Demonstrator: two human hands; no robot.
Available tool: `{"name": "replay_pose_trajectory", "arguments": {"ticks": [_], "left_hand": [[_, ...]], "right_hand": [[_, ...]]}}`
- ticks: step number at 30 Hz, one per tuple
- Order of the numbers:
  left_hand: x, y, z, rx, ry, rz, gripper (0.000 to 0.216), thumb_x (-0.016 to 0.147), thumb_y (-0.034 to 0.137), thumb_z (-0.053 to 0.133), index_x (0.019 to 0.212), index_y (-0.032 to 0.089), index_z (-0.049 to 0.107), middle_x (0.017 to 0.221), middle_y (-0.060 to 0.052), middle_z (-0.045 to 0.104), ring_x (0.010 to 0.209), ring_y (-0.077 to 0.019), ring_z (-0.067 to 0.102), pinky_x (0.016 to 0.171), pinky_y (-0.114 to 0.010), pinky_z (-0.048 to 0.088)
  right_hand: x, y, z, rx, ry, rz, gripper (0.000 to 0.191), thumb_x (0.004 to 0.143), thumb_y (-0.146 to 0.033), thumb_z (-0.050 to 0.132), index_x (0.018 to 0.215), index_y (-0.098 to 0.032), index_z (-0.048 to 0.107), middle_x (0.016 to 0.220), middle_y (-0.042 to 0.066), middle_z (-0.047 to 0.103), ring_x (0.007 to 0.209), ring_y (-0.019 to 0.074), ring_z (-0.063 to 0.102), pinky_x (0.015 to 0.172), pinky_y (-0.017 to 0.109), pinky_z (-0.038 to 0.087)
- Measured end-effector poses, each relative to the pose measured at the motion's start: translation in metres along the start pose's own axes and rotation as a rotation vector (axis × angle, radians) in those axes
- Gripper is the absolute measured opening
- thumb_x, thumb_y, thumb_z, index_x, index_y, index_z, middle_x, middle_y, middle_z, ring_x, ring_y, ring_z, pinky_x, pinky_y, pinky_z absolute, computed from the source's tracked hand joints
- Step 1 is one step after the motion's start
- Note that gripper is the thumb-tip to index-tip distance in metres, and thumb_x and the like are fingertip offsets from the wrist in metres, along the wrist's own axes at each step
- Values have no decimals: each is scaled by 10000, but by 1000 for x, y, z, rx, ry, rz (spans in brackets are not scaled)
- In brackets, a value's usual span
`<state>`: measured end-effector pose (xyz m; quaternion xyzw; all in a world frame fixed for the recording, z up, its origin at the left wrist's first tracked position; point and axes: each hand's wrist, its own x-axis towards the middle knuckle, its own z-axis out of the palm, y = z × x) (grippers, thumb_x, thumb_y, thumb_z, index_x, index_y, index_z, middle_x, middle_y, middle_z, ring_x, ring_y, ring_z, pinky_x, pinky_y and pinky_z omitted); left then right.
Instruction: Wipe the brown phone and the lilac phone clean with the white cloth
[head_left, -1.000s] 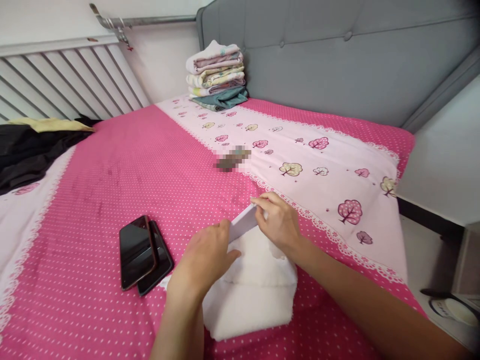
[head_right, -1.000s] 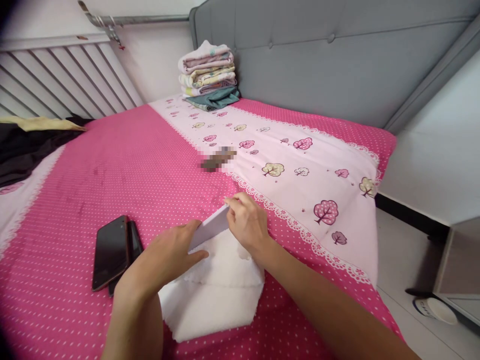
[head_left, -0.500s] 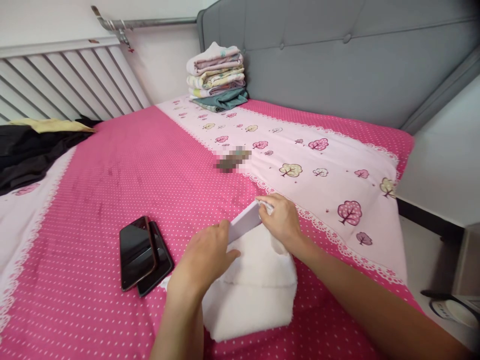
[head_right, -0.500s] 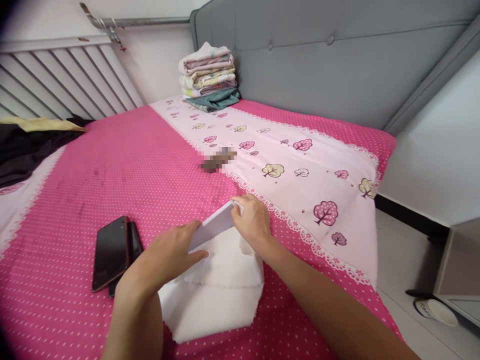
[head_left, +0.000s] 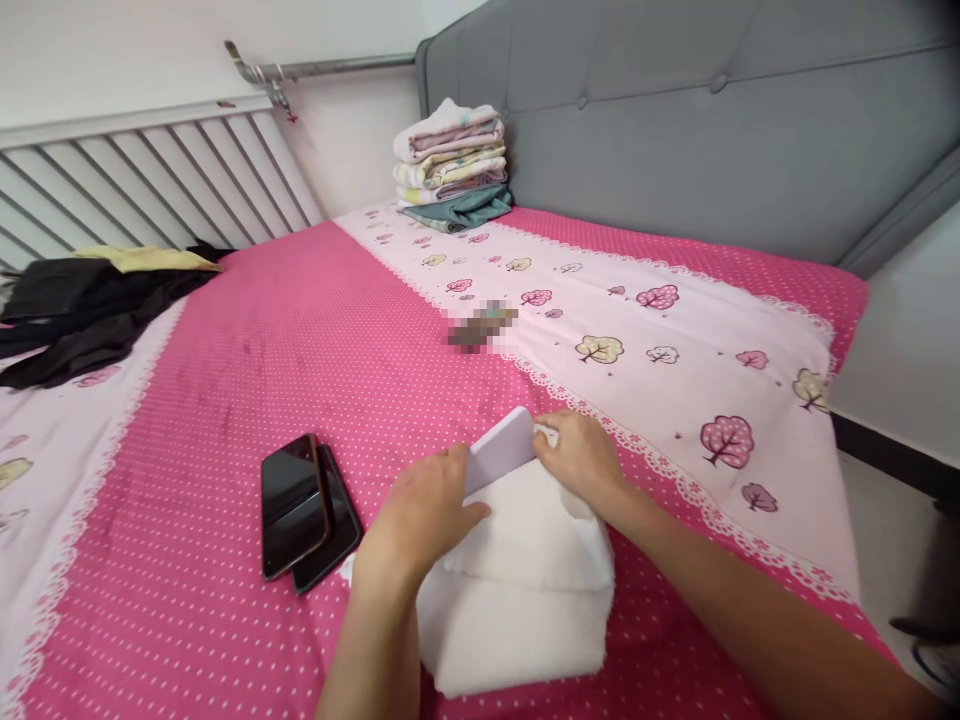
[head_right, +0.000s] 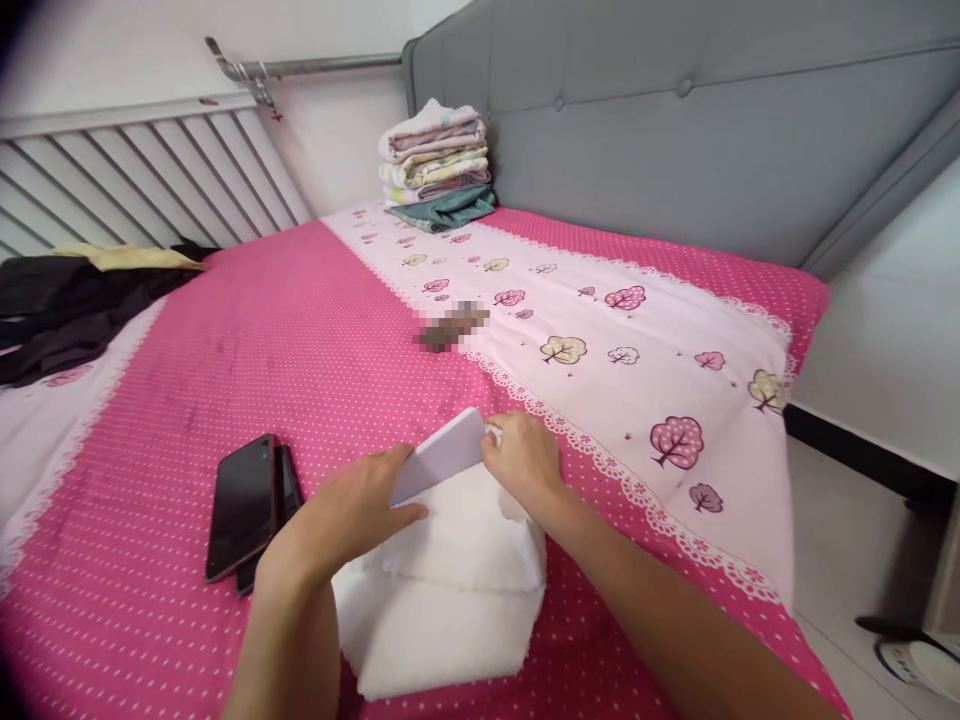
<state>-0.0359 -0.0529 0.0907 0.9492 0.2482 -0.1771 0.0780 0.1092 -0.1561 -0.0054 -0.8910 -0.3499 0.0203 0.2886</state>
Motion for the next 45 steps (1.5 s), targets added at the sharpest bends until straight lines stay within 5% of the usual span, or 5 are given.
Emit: {"name": "replay_pose_trajectory", "arguments": {"ticks": [27,34,36,40,45], "left_hand": [[15,-12,3,-65,-36,-67,309,775,297,573,1034,137,514,1070,-133,629,960,-286,602,758,-353,445],[16,-15,5,-60,-40,-67,319,780,317,569,1042,145,516,1083,-130,626,980,-280,598,771,-344,440],[16,-16,5,-64,-32,-59,325,781,312,570,1054,144,518,1076,-127,629,975,-279,599,771,-345,439],[15,-14,4,-83,-23,-45,346,786,299,577,1087,135,523,1072,-129,629,962,-283,600,767,-355,439],[9,-8,0,-60,12,-38,306,813,299,574,1061,122,541,1051,-136,638,979,-300,601,774,-374,440]], "right_hand": [[-8,-5,-12,-81,-145,-72,143,677,-120,585,638,-208,691,681,84,706,675,237,662,573,297,446],[-13,-12,-21,373,-555,-111,186,627,-98,588,692,-212,719,695,0,726,625,161,659,527,225,443],[-9,-11,-20,495,-487,-111,187,661,-120,583,752,-206,722,765,6,739,694,169,676,608,243,488],[2,-3,-13,550,-45,-55,204,731,-189,581,892,-210,703,940,30,736,877,192,674,839,330,497],[8,1,-5,598,225,-66,271,779,-256,572,1034,-190,638,1005,59,711,918,190,657,827,323,499]]}}
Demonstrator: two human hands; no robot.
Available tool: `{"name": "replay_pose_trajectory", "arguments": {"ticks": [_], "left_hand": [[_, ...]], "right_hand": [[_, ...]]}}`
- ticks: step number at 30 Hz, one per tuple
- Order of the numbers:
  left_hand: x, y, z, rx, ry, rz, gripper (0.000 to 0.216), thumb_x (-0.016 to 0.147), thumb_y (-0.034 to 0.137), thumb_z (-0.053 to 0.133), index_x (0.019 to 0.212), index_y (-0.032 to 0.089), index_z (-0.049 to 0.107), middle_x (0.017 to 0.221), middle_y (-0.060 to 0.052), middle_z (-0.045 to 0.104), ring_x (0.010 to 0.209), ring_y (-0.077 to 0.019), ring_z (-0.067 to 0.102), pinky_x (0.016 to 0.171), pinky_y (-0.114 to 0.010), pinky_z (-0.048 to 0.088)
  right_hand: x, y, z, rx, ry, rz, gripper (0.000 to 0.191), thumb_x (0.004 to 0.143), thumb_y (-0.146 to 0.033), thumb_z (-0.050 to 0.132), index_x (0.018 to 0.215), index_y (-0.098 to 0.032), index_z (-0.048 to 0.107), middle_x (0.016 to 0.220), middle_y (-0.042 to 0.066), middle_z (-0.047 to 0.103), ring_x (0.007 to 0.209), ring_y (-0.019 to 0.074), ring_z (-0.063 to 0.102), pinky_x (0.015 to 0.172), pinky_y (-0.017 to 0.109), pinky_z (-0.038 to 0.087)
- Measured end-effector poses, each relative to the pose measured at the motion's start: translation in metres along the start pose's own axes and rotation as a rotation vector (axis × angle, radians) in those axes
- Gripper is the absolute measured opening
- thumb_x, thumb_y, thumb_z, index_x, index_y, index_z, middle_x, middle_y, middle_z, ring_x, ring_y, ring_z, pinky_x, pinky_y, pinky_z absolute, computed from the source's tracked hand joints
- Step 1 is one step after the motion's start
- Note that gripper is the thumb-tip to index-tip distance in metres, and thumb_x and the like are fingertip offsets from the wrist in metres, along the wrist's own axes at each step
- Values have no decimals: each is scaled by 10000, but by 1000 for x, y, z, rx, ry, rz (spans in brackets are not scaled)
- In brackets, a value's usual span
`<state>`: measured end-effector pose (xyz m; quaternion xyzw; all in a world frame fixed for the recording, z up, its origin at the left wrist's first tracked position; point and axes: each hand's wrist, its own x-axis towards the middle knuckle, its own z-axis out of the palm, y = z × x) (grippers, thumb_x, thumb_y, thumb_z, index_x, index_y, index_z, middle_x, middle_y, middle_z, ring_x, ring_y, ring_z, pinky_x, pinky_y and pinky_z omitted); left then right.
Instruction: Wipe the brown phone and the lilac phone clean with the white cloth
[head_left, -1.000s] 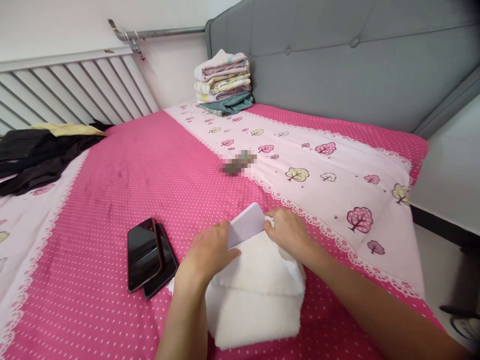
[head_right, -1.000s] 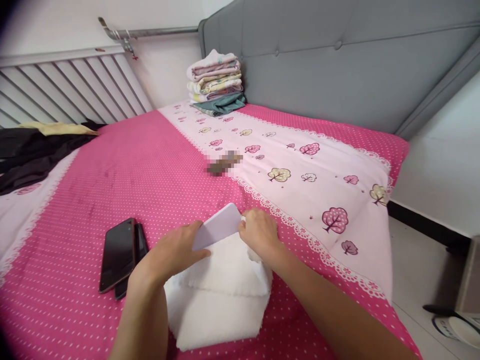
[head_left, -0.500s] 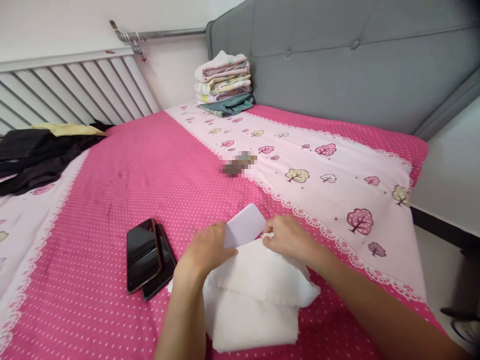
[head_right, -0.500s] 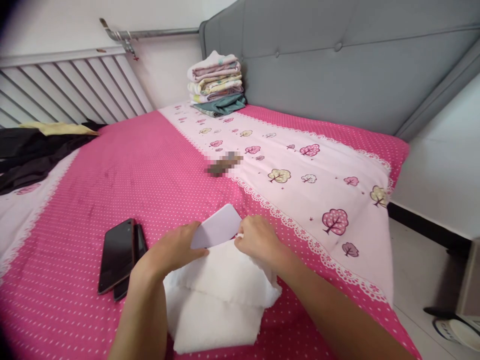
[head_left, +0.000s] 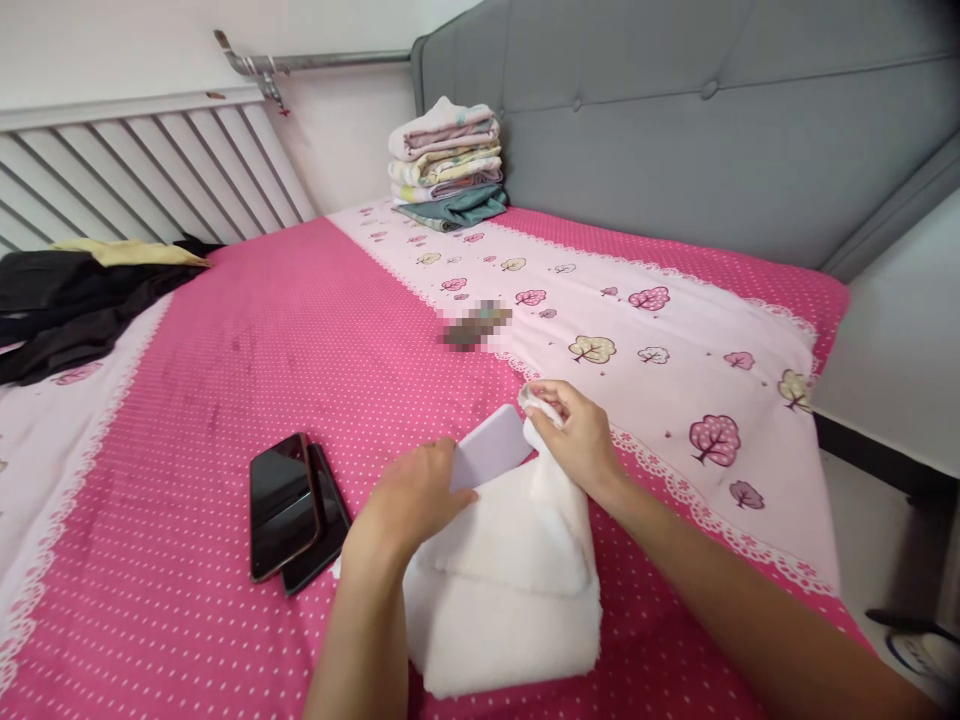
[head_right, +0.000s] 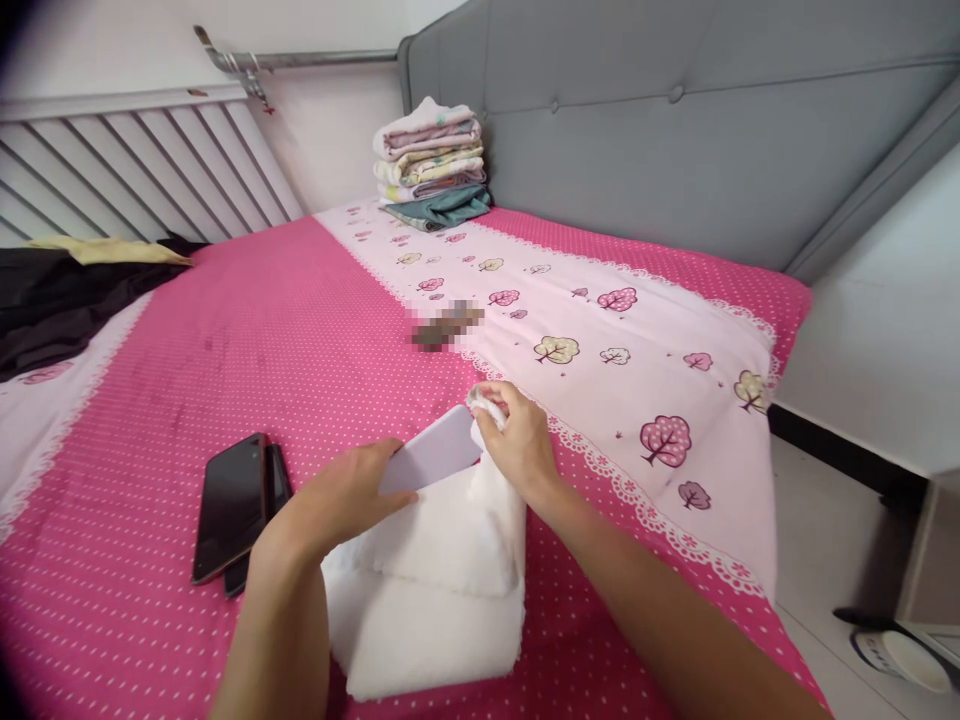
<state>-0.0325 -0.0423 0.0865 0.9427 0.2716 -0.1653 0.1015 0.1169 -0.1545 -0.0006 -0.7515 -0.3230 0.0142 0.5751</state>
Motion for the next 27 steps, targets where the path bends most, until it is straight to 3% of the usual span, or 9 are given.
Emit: {"name": "replay_pose_trajectory", "arguments": {"ticks": [5,10,16,18,21,27], "left_hand": [[-6,5,-3,29,33,61,268,836,327,580,1014,128,556,986,-122,661,948,-311,616,760,-383,451],[-9,7,1,100,39,93,345,864,340,562,1108,98,536,1031,-142,650,994,-336,602,809,-424,454],[-11,7,2,63,25,109,333,860,293,573,1121,90,533,1042,-138,647,998,-317,606,822,-411,463],[-12,7,2,62,26,111,321,859,287,572,1110,90,536,1029,-138,649,987,-315,610,812,-409,466],[-11,6,2,80,42,120,333,857,304,572,1120,102,533,1042,-143,647,993,-326,609,812,-421,465],[-12,7,0,56,33,78,327,849,334,580,1092,119,546,1021,-134,660,979,-334,616,801,-430,468]], "right_hand": [[-7,-4,5,-120,-23,-130,164,798,-219,557,929,-197,654,949,58,702,881,193,647,817,335,493],[-18,-11,12,-114,-9,-281,161,814,-174,535,913,-196,659,901,63,678,856,187,638,794,331,508],[-41,-23,22,-32,-212,-473,226,848,-135,505,1011,-180,655,910,59,671,833,153,641,725,262,526],[-43,-24,22,-64,-223,-503,250,863,-128,484,1040,-178,653,910,58,665,817,147,641,711,254,527],[-36,-19,18,-147,-150,-489,259,872,-135,470,1029,-196,666,904,54,662,811,150,638,723,260,522],[-14,-5,4,-274,8,-313,219,851,-185,505,956,-200,696,898,51,682,819,178,644,754,291,506]]}}
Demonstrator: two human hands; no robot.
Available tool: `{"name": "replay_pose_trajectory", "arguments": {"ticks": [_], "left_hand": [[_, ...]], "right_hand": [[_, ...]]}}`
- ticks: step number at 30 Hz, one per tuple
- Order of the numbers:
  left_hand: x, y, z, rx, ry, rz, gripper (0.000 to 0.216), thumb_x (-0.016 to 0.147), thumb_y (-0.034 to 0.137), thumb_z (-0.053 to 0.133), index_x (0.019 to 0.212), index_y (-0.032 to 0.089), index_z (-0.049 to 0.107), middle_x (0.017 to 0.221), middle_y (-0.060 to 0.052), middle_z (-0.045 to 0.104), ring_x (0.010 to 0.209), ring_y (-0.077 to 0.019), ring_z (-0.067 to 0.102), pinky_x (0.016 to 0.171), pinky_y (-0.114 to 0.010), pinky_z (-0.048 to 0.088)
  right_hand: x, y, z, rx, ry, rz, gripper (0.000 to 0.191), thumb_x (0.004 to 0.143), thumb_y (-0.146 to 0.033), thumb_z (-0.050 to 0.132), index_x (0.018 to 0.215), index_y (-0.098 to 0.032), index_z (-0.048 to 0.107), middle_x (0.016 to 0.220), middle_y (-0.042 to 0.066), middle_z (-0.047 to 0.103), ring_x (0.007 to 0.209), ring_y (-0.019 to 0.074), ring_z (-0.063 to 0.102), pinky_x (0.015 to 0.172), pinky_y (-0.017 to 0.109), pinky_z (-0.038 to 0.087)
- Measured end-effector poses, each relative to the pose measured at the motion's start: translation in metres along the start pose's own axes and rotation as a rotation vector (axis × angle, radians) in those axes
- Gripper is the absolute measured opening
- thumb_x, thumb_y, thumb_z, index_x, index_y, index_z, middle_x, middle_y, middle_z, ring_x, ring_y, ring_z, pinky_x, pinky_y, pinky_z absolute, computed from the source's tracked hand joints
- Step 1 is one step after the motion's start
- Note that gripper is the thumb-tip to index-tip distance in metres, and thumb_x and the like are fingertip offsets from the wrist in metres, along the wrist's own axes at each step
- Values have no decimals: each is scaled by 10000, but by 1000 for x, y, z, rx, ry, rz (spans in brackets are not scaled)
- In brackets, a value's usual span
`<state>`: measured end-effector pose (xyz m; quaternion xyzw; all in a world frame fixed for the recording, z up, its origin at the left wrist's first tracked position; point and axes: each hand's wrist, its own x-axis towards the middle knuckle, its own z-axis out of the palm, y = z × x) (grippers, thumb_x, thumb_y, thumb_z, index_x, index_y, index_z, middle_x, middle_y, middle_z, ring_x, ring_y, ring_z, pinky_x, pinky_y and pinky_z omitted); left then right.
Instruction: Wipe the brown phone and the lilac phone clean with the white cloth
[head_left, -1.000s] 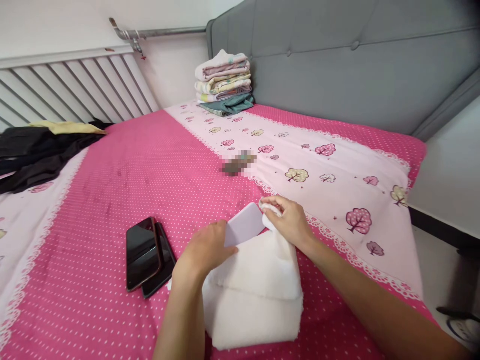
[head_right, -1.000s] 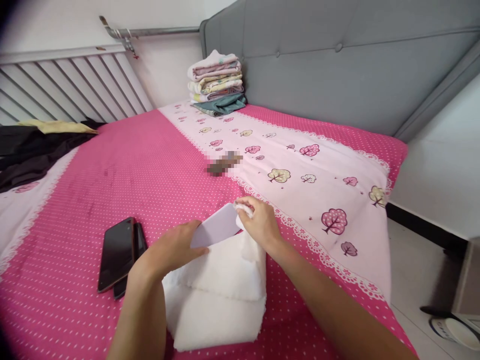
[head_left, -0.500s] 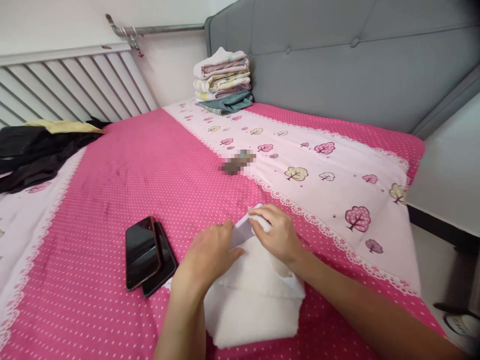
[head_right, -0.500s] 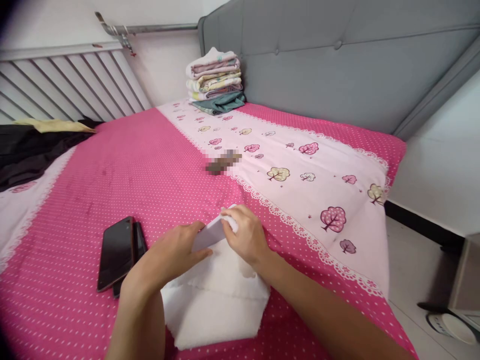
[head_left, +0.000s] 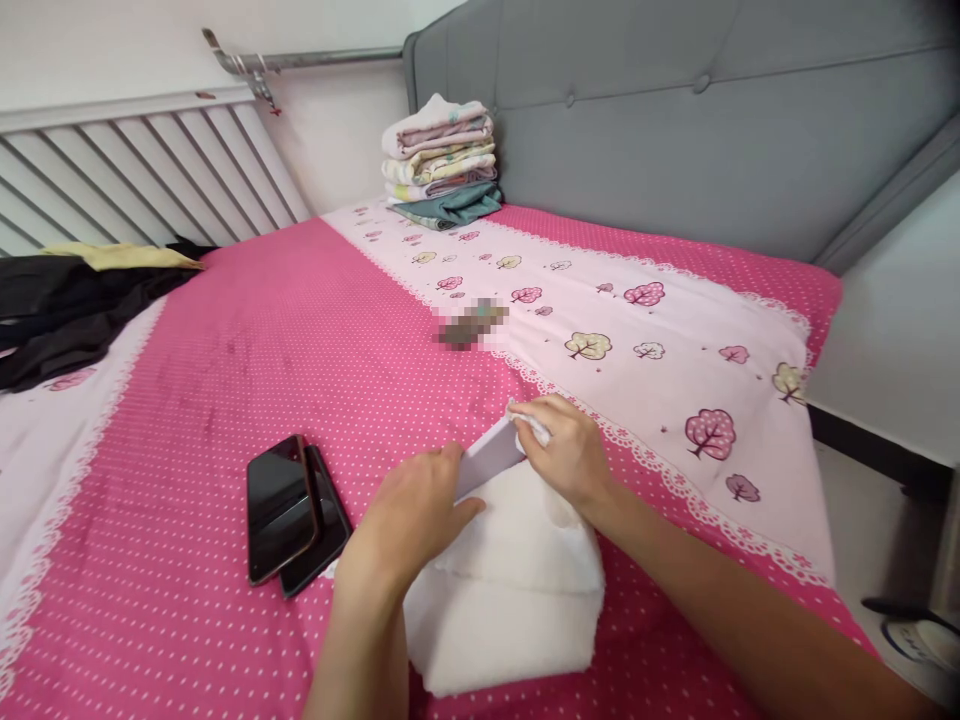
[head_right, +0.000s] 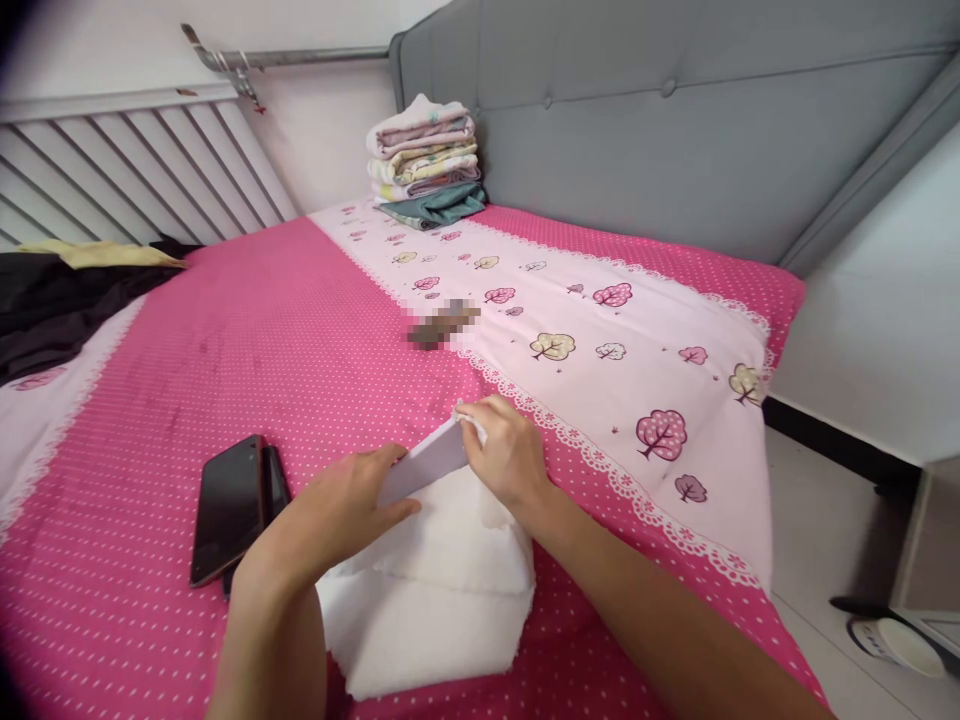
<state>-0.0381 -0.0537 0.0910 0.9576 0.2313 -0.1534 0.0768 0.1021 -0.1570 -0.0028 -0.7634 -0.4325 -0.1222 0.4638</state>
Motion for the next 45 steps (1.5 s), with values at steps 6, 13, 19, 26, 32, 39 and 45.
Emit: {"name": "replay_pose_trajectory", "arguments": {"ticks": [6,13,19,26,32,39,45], "left_hand": [[1,0,0,-14,0,-3,333,843,330,590,1104,128,548,1058,-135,654,1017,-328,604,827,-420,460],[0,0,1,19,-13,-16,310,852,337,576,1079,127,540,1019,-125,661,973,-324,619,796,-413,462],[0,1,-1,35,-15,-13,295,860,335,567,1061,121,538,999,-127,663,944,-316,628,772,-405,465],[1,0,2,38,-1,7,321,864,312,560,1113,114,524,1025,-126,654,974,-314,619,791,-408,465],[-1,0,1,55,-8,16,319,868,346,545,1106,133,526,1044,-127,653,988,-316,613,805,-407,463],[0,1,0,10,-17,3,341,852,333,572,1112,117,531,1047,-140,654,997,-326,610,817,-417,458],[0,1,-1,19,-12,-4,308,853,331,563,1078,121,543,1025,-132,659,968,-328,616,790,-416,458]], "right_hand": [[1,4,-1,-42,3,60,215,835,-192,510,962,-214,682,943,42,691,857,190,646,775,301,494],[-4,-1,2,-26,-34,-24,217,851,-175,495,993,-204,656,944,48,678,858,184,642,769,290,502],[-12,-11,5,61,-82,-166,222,853,-146,490,1008,-187,644,924,52,675,831,159,647,735,255,516],[-20,-23,7,45,-172,-335,227,864,-151,495,1029,-177,648,906,42,688,736,127,647,644,222,500],[-14,-19,2,-36,-134,-225,247,876,-162,482,1035,-212,665,914,38,689,789,132,651,662,219,489],[-4,-6,-2,-83,-29,-6,204,870,-233,511,979,-225,682,925,28,695,823,160,648,724,254,490],[-3,-7,-3,-101,-76,36,223,861,-212,510,1014,-220,671,969,32,686,871,177,640,746,268,480]]}}
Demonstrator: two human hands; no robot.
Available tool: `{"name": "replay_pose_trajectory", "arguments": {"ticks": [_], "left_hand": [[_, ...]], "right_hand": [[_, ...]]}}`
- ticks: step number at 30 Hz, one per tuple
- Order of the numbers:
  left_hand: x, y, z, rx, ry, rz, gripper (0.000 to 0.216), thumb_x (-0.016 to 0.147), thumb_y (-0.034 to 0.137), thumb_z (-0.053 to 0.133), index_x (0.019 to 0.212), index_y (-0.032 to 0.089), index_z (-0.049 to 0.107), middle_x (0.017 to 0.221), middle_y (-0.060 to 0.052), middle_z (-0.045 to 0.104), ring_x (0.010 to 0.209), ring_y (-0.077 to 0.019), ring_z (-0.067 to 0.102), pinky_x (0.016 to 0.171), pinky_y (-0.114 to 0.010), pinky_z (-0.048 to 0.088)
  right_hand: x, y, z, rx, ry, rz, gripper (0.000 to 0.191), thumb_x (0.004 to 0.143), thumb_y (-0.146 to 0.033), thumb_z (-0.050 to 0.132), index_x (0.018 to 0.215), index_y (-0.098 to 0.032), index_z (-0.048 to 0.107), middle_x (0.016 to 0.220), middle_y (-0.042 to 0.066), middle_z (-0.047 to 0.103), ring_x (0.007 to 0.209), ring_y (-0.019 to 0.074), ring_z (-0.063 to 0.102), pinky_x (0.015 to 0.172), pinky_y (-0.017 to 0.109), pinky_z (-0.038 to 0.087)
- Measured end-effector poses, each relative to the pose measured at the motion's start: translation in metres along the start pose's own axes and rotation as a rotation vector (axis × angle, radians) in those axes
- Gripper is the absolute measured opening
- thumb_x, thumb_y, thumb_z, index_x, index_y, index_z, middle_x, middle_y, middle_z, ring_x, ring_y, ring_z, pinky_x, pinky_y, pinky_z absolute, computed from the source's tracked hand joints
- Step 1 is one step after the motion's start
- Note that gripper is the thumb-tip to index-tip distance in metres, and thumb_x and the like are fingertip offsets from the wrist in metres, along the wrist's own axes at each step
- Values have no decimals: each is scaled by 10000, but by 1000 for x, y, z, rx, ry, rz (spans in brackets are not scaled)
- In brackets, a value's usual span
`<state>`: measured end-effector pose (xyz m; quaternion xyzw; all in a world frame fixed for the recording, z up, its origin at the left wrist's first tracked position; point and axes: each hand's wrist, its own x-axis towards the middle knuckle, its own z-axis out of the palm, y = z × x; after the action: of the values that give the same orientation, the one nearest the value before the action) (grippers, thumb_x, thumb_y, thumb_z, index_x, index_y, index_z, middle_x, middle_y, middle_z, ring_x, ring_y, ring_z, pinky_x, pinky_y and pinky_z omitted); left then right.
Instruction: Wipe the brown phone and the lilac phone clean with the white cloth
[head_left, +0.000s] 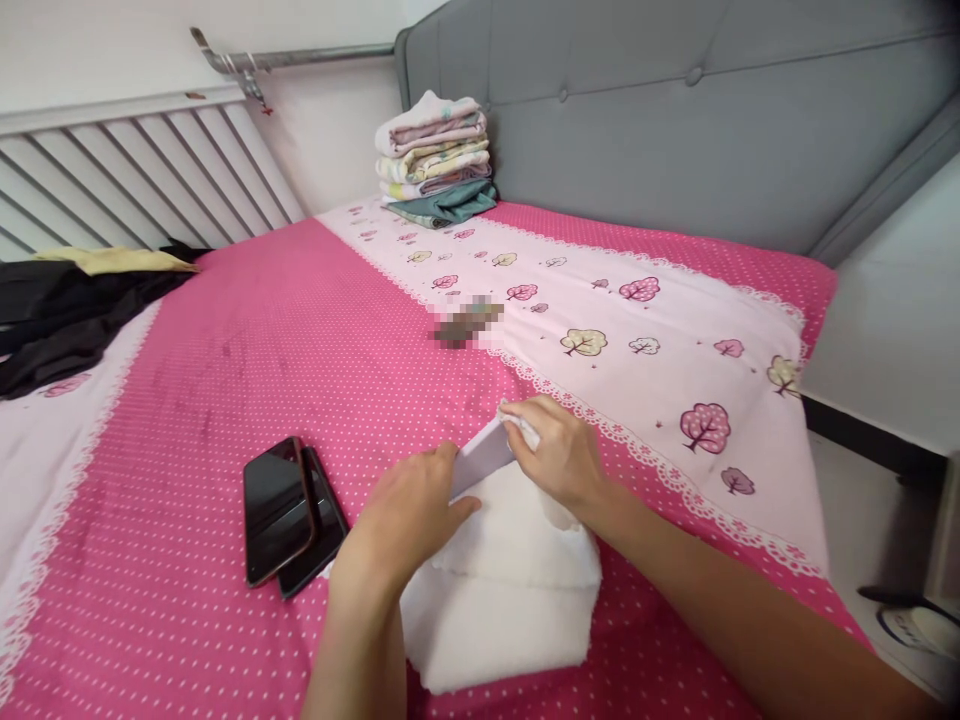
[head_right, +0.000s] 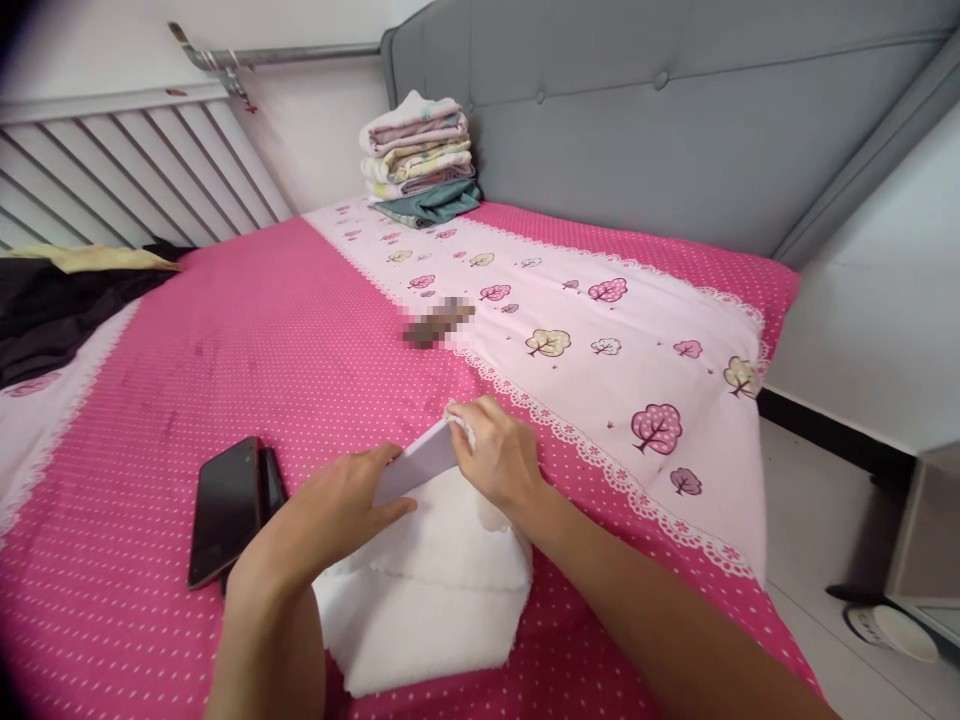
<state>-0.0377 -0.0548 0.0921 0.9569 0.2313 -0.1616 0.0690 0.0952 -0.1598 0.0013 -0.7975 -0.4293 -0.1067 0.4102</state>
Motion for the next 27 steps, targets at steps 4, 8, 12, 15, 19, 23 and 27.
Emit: {"name": "replay_pose_trajectory", "arguments": {"ticks": [4,8,12,15,19,23,27], "left_hand": [[1,-1,0,-6,-3,-8,334,850,330,565,1106,118,531,1032,-140,657,982,-325,614,800,-411,455],[5,-2,1,21,8,-17,322,854,328,543,1090,108,534,1037,-154,651,986,-337,611,798,-412,449],[10,-3,3,44,14,-32,330,849,313,525,1097,95,522,1027,-159,649,960,-342,615,769,-405,448],[14,-6,5,38,9,-48,320,831,305,526,1078,100,523,1019,-156,650,946,-325,618,764,-389,444],[19,-12,8,23,1,-62,304,814,320,516,1052,131,527,1022,-142,653,943,-302,618,754,-366,442],[25,-18,11,-5,-45,-90,330,788,328,520,1056,135,529,1054,-148,645,964,-297,607,756,-360,442],[30,-21,12,-25,-70,-91,379,778,356,522,1080,127,536,1080,-149,639,975,-293,603,771,-359,446]], "right_hand": [[0,1,-1,-7,-28,11,234,870,-222,500,1039,-225,661,993,35,674,887,178,635,748,266,476],[0,0,-3,-36,-143,4,312,862,-243,512,1159,-227,603,1079,58,639,916,198,626,770,291,483],[-3,-4,-5,-105,-283,-2,471,850,-246,528,1317,-210,476,1157,87,585,916,223,623,738,317,491],[-3,-6,-5,-161,-352,-2,531,852,-235,521,1371,-219,412,1140,92,580,881,224,624,702,314,487],[0,-6,-4,-217,-432,9,548,855,-197,497,1393,-206,390,1087,101,601,868,235,626,699,325,484],[2,-5,-4,-235,-501,-10,526,845,-165,496,1367,-160,432,1106,129,607,901,260,628,734,357,489],[2,-6,-7,-224,-516,-12,478,833,-167,529,1309,-157,496,1128,149,610,934,273,628,764,381,489]]}}
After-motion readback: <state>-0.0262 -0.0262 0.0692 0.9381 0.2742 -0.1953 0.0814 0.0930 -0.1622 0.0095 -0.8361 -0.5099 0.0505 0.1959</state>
